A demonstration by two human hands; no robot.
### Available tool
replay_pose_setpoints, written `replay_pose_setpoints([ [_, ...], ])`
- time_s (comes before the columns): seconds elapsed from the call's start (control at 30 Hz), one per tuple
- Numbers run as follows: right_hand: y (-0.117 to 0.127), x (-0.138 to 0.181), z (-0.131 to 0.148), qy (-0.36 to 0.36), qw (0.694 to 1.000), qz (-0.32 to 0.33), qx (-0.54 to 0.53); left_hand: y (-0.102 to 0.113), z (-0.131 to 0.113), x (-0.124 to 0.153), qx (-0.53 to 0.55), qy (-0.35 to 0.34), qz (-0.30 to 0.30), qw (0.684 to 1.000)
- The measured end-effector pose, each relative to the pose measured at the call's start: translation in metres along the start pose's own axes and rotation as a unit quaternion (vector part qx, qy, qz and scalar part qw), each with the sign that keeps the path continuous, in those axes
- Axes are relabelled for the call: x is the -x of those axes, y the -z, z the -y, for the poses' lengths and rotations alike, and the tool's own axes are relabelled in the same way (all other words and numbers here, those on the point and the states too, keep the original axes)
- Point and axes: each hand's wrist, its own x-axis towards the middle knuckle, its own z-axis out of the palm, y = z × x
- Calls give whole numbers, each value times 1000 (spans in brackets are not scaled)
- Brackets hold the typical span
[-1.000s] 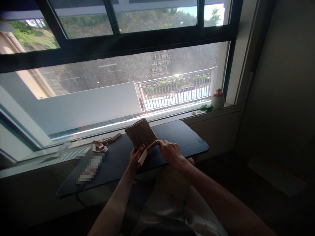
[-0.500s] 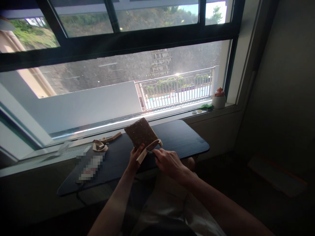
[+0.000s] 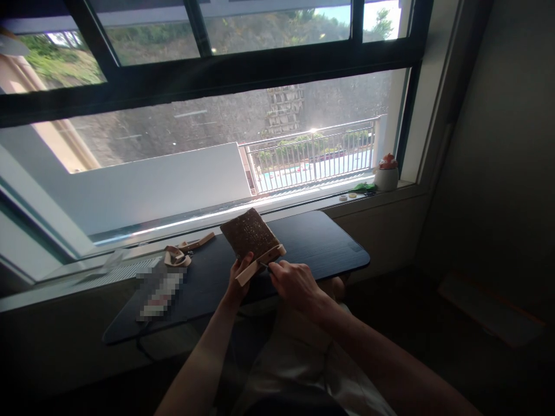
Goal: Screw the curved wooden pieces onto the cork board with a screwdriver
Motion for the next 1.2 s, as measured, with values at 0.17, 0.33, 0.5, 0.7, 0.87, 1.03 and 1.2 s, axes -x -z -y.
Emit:
replay_pose_setpoints([
  [0.17, 1, -2, -1, 7, 1000, 16, 17, 8, 16, -9, -11, -4, 18, 1000],
  [0.33, 2, -2, -1, 44, 997, 32, 52, 6, 16, -8, -49, -20, 12, 999],
  [0.5, -1, 0, -4, 120, 986, 35, 107, 8, 21, -10, -104, -37, 2, 994],
  [0.7, -10, -2, -10, 114, 990, 31, 76, 13, 25, -13, -104, -38, 11, 994],
  [0.87, -39, 0, -17, -79, 982, -20, -169, 13, 24, -11, -105, -49, 35, 993],
  [1.03, -47, 0, -21, -152, 962, -10, -225, 12, 27, -12, -142, -56, 31, 988],
  [1.2, -21, -1, -15, -41, 998, 5, -57, 11, 26, -12, -115, -43, 17, 992],
])
